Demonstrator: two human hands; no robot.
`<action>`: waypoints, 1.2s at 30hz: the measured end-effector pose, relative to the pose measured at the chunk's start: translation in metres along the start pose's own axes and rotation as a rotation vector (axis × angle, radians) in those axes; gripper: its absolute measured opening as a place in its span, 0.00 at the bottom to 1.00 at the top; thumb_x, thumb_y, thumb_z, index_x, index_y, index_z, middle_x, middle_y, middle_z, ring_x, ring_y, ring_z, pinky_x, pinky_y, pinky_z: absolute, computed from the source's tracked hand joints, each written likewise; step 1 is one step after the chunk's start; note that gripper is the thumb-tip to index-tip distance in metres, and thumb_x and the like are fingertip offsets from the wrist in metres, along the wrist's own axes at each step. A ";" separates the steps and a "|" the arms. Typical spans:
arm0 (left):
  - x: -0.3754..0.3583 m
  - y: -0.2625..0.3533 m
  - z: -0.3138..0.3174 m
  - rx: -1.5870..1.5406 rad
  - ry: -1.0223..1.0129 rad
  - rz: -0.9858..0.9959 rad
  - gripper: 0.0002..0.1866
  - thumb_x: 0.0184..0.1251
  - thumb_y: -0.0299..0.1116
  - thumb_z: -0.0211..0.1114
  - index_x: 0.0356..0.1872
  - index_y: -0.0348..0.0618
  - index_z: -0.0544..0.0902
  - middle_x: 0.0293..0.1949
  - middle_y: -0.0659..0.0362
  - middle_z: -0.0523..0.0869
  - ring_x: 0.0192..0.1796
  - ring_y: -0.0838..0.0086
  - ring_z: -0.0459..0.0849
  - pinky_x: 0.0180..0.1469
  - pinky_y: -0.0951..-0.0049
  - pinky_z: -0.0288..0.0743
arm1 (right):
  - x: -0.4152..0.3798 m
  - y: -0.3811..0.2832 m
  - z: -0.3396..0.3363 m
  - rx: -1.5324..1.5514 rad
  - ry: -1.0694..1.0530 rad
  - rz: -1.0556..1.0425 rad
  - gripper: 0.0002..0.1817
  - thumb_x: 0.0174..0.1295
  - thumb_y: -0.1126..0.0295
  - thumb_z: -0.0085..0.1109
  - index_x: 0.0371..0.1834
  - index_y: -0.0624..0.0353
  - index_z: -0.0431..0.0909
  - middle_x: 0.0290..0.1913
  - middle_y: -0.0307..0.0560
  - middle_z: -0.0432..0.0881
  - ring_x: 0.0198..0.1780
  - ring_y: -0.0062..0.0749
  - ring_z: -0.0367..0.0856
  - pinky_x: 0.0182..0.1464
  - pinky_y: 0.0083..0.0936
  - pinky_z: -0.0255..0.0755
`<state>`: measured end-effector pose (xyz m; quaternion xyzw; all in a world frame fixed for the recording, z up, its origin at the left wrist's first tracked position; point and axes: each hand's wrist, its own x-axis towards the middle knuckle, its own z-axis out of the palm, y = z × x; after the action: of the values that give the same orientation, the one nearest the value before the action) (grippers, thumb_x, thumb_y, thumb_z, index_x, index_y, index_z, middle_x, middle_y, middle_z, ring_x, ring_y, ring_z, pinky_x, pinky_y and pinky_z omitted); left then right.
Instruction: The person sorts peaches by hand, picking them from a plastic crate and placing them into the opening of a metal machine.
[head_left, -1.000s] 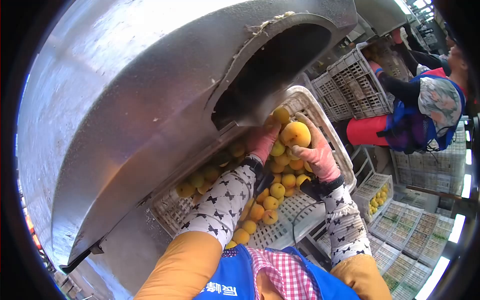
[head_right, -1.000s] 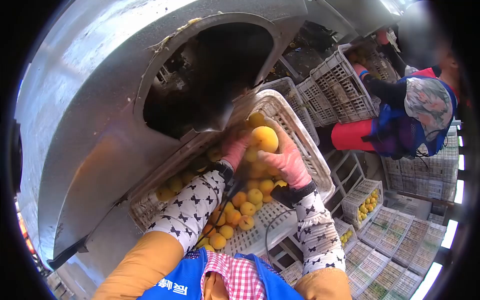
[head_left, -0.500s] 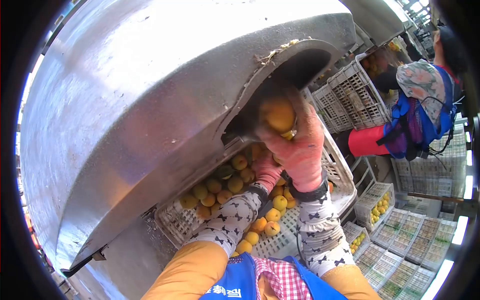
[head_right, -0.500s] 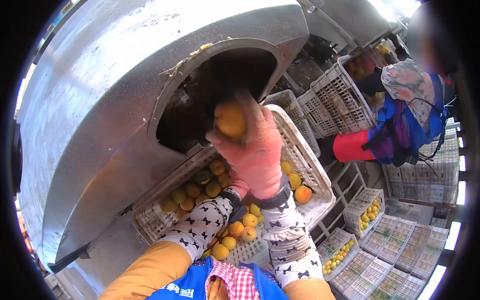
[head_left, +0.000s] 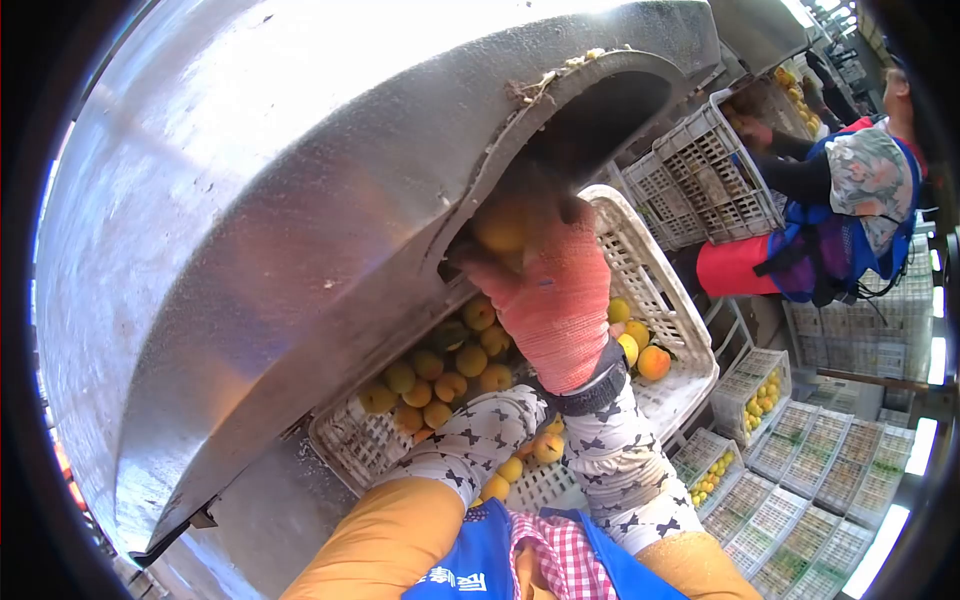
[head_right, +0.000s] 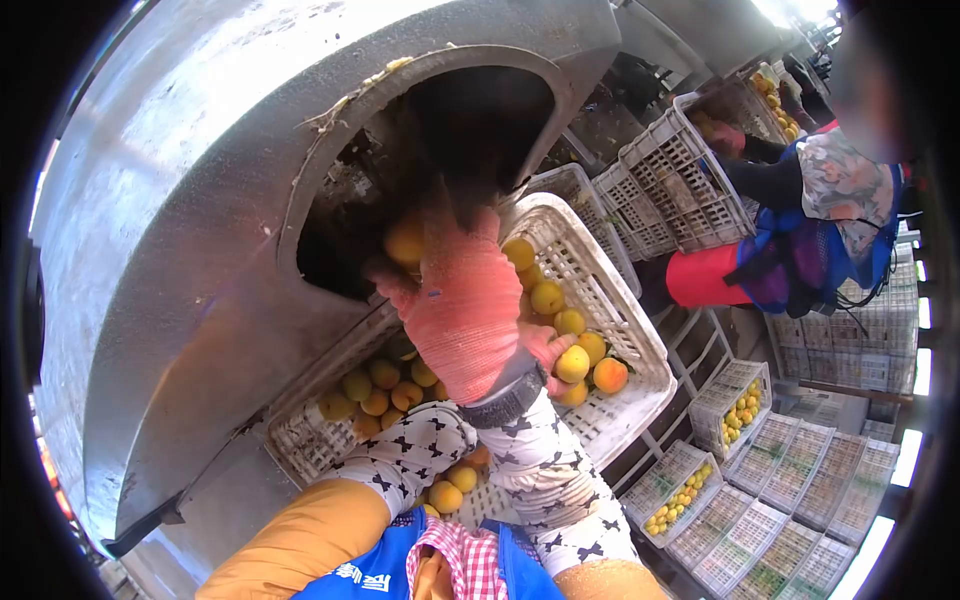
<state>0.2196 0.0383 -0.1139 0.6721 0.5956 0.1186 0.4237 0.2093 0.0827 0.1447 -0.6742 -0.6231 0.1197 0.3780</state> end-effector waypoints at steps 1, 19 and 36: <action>-0.001 -0.001 -0.001 -0.007 -0.009 0.009 0.37 0.41 0.49 0.82 0.55 0.48 0.81 0.51 0.49 0.85 0.53 0.58 0.85 0.57 0.59 0.77 | 0.002 -0.001 -0.001 0.009 -0.039 -0.032 0.40 0.53 0.63 0.75 0.70 0.60 0.67 0.54 0.62 0.77 0.54 0.60 0.77 0.56 0.43 0.75; -0.015 -0.028 -0.092 -0.223 -0.501 0.167 0.42 0.40 0.47 0.82 0.62 0.50 0.79 0.63 0.45 0.76 0.62 0.56 0.78 0.65 0.61 0.74 | -0.039 0.171 -0.026 -0.508 -0.402 0.019 0.21 0.59 0.68 0.64 0.57 0.55 0.77 0.50 0.55 0.80 0.51 0.51 0.83 0.50 0.46 0.78; -0.112 0.063 -0.180 -1.578 -0.686 0.079 0.43 0.61 0.62 0.69 0.68 0.40 0.71 0.65 0.54 0.76 0.65 0.65 0.78 0.72 0.66 0.68 | -0.057 0.080 -0.081 0.178 -0.240 0.030 0.39 0.49 0.60 0.74 0.67 0.59 0.74 0.56 0.56 0.79 0.60 0.48 0.79 0.64 0.37 0.72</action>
<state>0.1148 0.0191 0.0803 0.1997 0.1540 0.3029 0.9191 0.3094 0.0052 0.1292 -0.6282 -0.6405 0.2597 0.3573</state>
